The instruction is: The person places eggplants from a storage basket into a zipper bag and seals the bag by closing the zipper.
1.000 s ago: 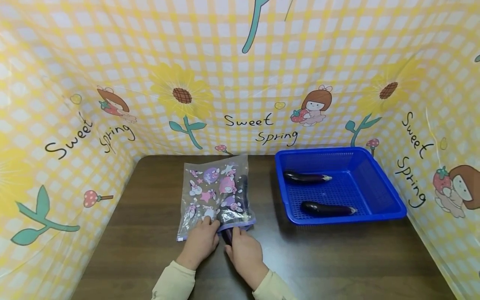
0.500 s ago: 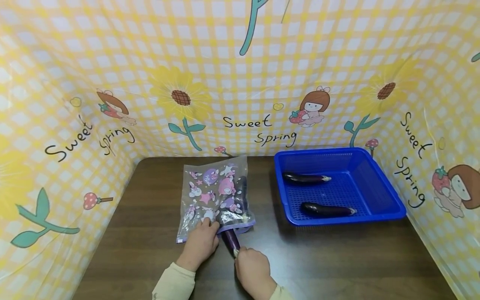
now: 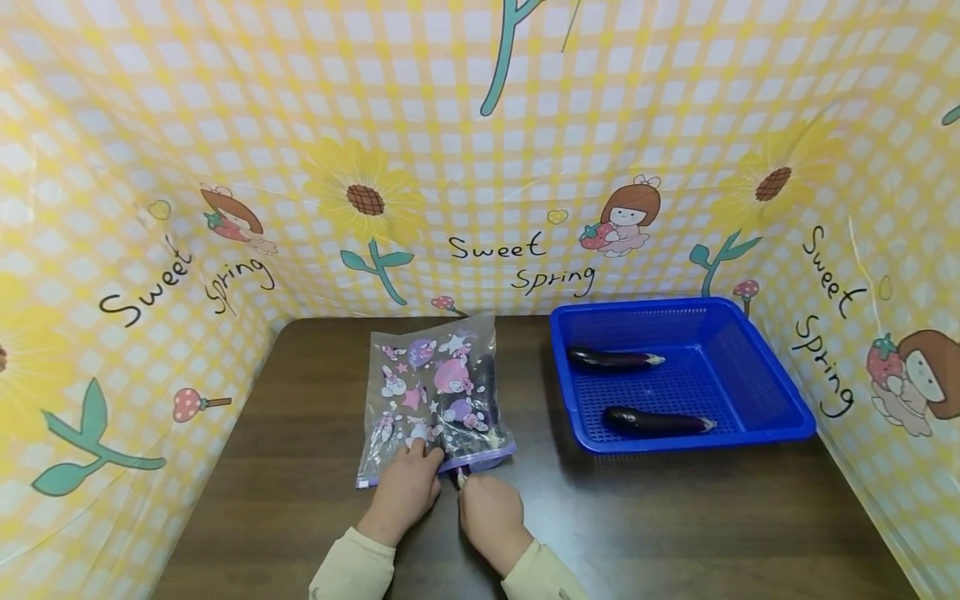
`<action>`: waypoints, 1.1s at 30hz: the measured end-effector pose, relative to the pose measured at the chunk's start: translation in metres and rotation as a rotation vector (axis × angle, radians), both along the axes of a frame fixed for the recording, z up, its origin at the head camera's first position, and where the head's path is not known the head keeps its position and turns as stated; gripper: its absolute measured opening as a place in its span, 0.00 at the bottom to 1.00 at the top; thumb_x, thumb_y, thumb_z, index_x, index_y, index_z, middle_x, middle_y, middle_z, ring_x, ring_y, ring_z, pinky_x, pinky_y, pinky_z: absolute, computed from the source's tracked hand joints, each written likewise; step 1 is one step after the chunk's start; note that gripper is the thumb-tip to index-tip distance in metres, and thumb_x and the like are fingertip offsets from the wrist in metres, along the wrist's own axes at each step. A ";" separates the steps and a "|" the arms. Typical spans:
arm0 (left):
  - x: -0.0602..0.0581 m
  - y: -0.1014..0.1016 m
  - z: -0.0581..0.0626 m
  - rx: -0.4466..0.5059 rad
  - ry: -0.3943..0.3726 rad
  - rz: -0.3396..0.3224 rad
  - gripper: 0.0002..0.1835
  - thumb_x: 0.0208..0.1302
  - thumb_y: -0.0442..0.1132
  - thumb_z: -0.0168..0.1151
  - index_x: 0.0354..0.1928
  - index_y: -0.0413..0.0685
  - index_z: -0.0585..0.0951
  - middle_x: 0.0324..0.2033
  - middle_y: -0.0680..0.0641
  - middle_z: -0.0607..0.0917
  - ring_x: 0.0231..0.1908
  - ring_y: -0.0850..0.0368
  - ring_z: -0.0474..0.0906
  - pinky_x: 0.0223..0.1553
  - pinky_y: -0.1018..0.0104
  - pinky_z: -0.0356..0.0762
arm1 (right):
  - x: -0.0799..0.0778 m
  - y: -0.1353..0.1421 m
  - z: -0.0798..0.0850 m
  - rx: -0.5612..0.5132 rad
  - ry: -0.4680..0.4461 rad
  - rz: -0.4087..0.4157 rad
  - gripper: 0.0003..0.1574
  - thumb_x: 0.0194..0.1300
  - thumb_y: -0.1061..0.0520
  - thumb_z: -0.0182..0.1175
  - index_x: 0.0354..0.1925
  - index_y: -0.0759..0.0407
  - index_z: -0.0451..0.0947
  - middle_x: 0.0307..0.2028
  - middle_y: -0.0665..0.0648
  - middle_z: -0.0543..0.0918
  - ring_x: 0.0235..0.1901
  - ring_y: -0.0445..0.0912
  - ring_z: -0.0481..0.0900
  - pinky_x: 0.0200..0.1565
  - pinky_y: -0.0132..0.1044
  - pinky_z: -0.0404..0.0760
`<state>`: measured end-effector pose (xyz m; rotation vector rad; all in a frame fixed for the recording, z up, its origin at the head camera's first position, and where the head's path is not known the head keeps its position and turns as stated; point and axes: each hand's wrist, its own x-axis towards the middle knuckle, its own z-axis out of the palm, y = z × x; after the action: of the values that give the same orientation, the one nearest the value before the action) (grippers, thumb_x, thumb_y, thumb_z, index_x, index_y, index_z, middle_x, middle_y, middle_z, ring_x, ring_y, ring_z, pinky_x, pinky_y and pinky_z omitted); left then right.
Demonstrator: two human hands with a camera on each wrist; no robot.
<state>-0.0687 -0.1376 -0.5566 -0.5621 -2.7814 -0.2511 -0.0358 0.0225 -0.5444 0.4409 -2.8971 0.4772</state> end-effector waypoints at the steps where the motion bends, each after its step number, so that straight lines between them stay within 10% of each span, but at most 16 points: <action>1: 0.000 0.001 0.000 -0.003 0.000 0.001 0.13 0.46 0.33 0.71 0.34 0.42 0.79 0.31 0.39 0.76 0.27 0.43 0.72 0.18 0.53 0.73 | -0.003 -0.001 -0.001 -0.004 0.000 -0.015 0.17 0.58 0.55 0.69 0.19 0.56 0.73 0.14 0.54 0.74 0.13 0.52 0.75 0.14 0.46 0.70; 23: 0.000 0.002 -0.002 0.012 0.002 0.014 0.13 0.46 0.33 0.71 0.36 0.40 0.81 0.32 0.38 0.76 0.28 0.42 0.73 0.19 0.52 0.74 | -0.037 -0.003 0.002 0.054 -0.048 -0.065 0.20 0.58 0.50 0.70 0.17 0.58 0.76 0.18 0.58 0.79 0.18 0.57 0.80 0.19 0.50 0.76; 33: -0.002 -0.008 -0.001 0.059 -0.010 0.046 0.25 0.42 0.31 0.69 0.47 0.31 0.79 0.34 0.39 0.79 0.28 0.41 0.76 0.23 0.50 0.76 | -0.061 0.058 0.105 -0.136 -0.242 0.180 0.18 0.66 0.50 0.67 0.21 0.51 0.76 0.18 0.46 0.75 0.19 0.42 0.72 0.25 0.42 0.74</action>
<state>-0.0706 -0.1460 -0.5573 -0.4839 -2.7826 -0.3256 -0.0967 0.0803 -0.4395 0.6687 -3.0401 0.8015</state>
